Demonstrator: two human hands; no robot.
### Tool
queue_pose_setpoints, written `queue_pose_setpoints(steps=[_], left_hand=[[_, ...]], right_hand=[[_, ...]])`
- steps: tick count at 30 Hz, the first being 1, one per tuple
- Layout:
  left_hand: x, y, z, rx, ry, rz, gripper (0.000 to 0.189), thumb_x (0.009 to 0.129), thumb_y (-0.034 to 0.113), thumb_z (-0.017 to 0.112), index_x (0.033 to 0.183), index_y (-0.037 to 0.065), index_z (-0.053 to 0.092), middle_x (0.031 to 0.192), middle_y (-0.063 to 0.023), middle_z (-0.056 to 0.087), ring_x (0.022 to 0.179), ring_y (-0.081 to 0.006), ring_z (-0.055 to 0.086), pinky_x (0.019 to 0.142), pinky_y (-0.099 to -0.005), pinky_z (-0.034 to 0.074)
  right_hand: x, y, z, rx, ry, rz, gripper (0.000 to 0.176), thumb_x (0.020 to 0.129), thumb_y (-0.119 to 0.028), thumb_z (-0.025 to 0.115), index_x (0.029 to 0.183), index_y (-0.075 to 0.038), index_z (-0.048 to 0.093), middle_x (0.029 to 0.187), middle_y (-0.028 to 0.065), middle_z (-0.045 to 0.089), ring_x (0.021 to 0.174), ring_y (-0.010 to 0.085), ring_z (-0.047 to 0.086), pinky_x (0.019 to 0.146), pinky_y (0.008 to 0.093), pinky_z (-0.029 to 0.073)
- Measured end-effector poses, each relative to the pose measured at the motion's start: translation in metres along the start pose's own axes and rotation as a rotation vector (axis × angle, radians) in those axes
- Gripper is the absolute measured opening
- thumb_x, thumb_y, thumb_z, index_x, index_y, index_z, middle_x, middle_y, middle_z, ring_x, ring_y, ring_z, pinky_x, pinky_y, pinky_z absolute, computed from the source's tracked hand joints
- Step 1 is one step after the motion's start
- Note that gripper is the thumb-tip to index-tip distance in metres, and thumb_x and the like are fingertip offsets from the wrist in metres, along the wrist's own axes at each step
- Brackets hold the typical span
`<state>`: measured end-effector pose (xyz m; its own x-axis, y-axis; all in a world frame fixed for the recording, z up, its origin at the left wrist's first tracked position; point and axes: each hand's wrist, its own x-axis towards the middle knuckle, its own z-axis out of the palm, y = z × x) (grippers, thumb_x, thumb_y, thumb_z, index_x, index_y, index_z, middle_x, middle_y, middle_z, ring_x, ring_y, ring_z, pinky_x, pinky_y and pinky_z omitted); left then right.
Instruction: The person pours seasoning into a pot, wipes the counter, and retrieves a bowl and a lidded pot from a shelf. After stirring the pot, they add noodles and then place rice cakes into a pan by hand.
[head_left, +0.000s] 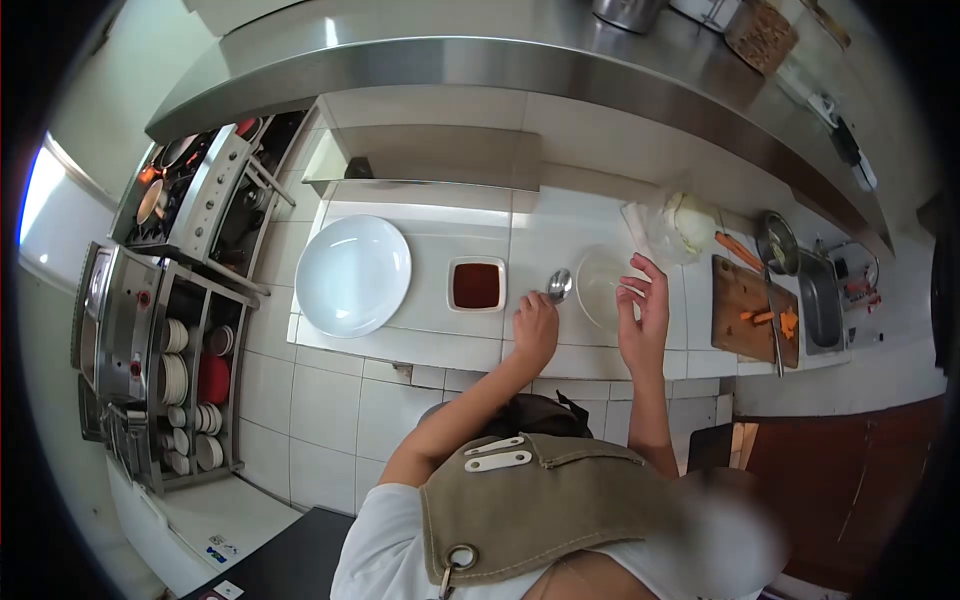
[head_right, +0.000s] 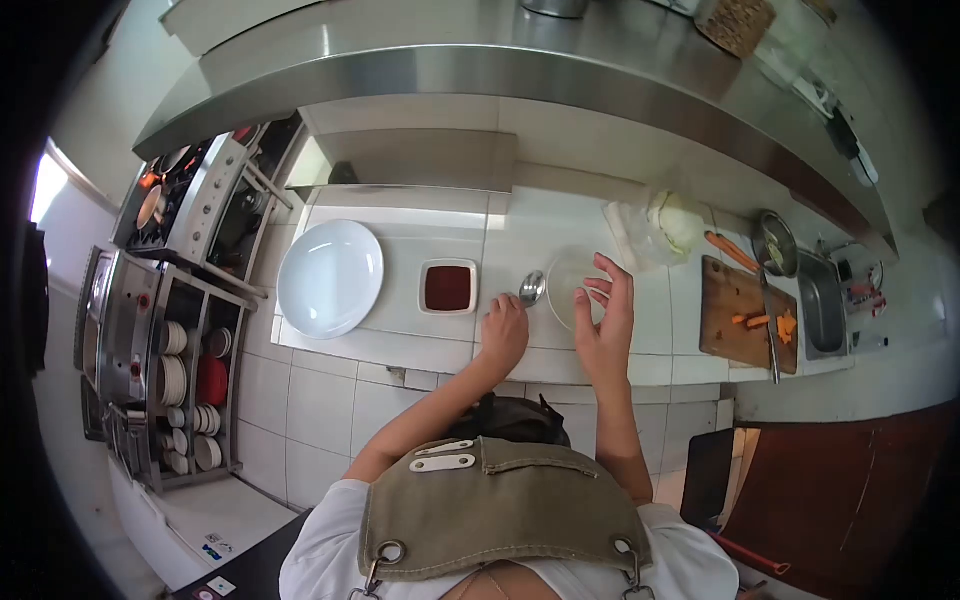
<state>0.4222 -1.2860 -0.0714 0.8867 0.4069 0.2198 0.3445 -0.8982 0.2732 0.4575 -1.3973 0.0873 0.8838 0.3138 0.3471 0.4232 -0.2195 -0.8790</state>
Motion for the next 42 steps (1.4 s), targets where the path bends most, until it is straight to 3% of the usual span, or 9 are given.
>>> queue_pose_setpoints(steps=[4, 10, 16, 21, 32, 36, 38, 40, 42], left_hand=[[0.007, -0.002, -0.009, 0.062, -0.062, -0.001, 0.019, 0.076, 0.008, 0.054, 0.092, -0.002, 0.051, 0.088, -0.0130, 0.054, 0.083, -0.0263, 0.060, 0.060, -0.0346, 0.052], [-0.003, -0.053, -0.104, -0.756, 0.133, -0.155, 0.021, 0.090, 0.014, 0.045, 0.091, -0.007, 0.044, 0.081, -0.0265, 0.057, 0.074, -0.0384, 0.060, 0.064, -0.0428, 0.046], [-0.077, -0.122, -0.212, -1.344, 0.287, -0.884, 0.020, 0.085, 0.019, 0.057, 0.097, 0.004, 0.052, 0.074, 0.0032, 0.049, 0.062, -0.0016, 0.041, 0.051, -0.0164, 0.030], [-0.155, -0.142, -0.235, -1.493, 0.601, -0.932, 0.027, 0.086, 0.020, 0.057, 0.104, 0.001, 0.052, 0.071, 0.0018, 0.048, 0.051, -0.0002, 0.035, 0.044, -0.0161, 0.023], [-0.154, -0.187, -0.241, -1.699, 0.810, -0.912, 0.028, 0.085, 0.018, 0.058, 0.105, -0.001, 0.051, 0.082, -0.0054, 0.059, 0.040, -0.0008, 0.022, 0.039, -0.0173, 0.018], [-0.078, -0.250, -0.248, -1.759, 0.769, -0.730, 0.027, 0.083, 0.017, 0.058, 0.103, 0.002, 0.049, 0.106, -0.0150, 0.060, 0.042, -0.0016, 0.023, 0.040, -0.0162, 0.021], [-0.038, -0.292, -0.243, -1.782, 0.701, -0.684, 0.026, 0.082, 0.016, 0.058, 0.102, 0.003, 0.048, 0.111, -0.0161, 0.059, 0.042, -0.0020, 0.024, 0.041, -0.0158, 0.022], [0.004, -0.338, -0.233, -1.816, 0.613, -0.710, 0.026, 0.082, 0.015, 0.058, 0.103, 0.004, 0.046, 0.110, -0.0121, 0.059, 0.044, -0.0025, 0.027, 0.041, -0.0158, 0.024], [0.043, -0.386, -0.217, -1.810, 0.528, -0.676, 0.026, 0.082, 0.016, 0.058, 0.102, 0.005, 0.047, 0.107, -0.0088, 0.059, 0.046, -0.0027, 0.031, 0.041, -0.0154, 0.026]], right_hand=[[-0.006, 0.001, -0.012, -0.001, 0.024, 0.040, 0.037, 0.082, 0.000, 0.052, 0.118, -0.002, 0.044, 0.118, 0.0109, 0.049, 0.094, 0.0182, 0.054, 0.082, 0.0305, 0.045], [0.002, 0.021, 0.009, -0.008, -0.243, 0.000, 0.046, 0.078, -0.003, 0.060, 0.120, -0.002, 0.043, 0.118, 0.0125, 0.048, 0.097, 0.0210, 0.053, 0.085, 0.0318, 0.044], [0.027, 0.049, 0.126, -0.287, -0.903, -0.268, 0.097, 0.060, -0.024, 0.080, 0.136, -0.015, 0.020, 0.128, 0.0284, 0.033, 0.122, 0.0435, 0.030, 0.104, 0.0478, 0.027], [0.036, 0.056, 0.177, -0.673, -1.078, -0.390, 0.113, 0.048, -0.029, 0.084, 0.138, -0.022, 0.015, 0.127, 0.0278, 0.034, 0.123, 0.0434, 0.029, 0.101, 0.0631, 0.017], [0.033, 0.070, 0.129, -0.712, -1.026, -0.357, 0.113, 0.043, -0.024, 0.082, 0.136, -0.021, 0.018, 0.122, 0.0259, 0.037, 0.120, 0.0424, 0.033, 0.102, 0.0628, 0.017], [0.030, 0.056, 0.120, -0.843, -1.053, -0.174, 0.110, 0.048, -0.032, 0.084, 0.137, -0.020, 0.019, 0.127, 0.0250, 0.033, 0.124, 0.0418, 0.029, 0.102, 0.0632, 0.014], [0.046, 0.059, 0.132, -0.758, -0.930, -0.216, 0.100, 0.055, -0.036, 0.082, 0.135, -0.015, 0.024, 0.123, 0.0227, 0.039, 0.117, 0.0374, 0.040, 0.100, 0.0556, 0.027], [0.078, 0.073, 0.158, -0.034, -0.740, 0.334, 0.080, 0.068, -0.036, 0.075, 0.128, -0.008, 0.031, 0.113, 0.0167, 0.050, 0.103, 0.0269, 0.052, 0.090, 0.0415, 0.042], [0.103, 0.067, 0.179, 0.470, -0.501, 0.639, 0.033, 0.089, -0.031, 0.052, 0.109, -0.005, 0.047, 0.091, 0.0076, 0.060, 0.085, 0.0153, 0.059, 0.075, 0.0291, 0.047]])
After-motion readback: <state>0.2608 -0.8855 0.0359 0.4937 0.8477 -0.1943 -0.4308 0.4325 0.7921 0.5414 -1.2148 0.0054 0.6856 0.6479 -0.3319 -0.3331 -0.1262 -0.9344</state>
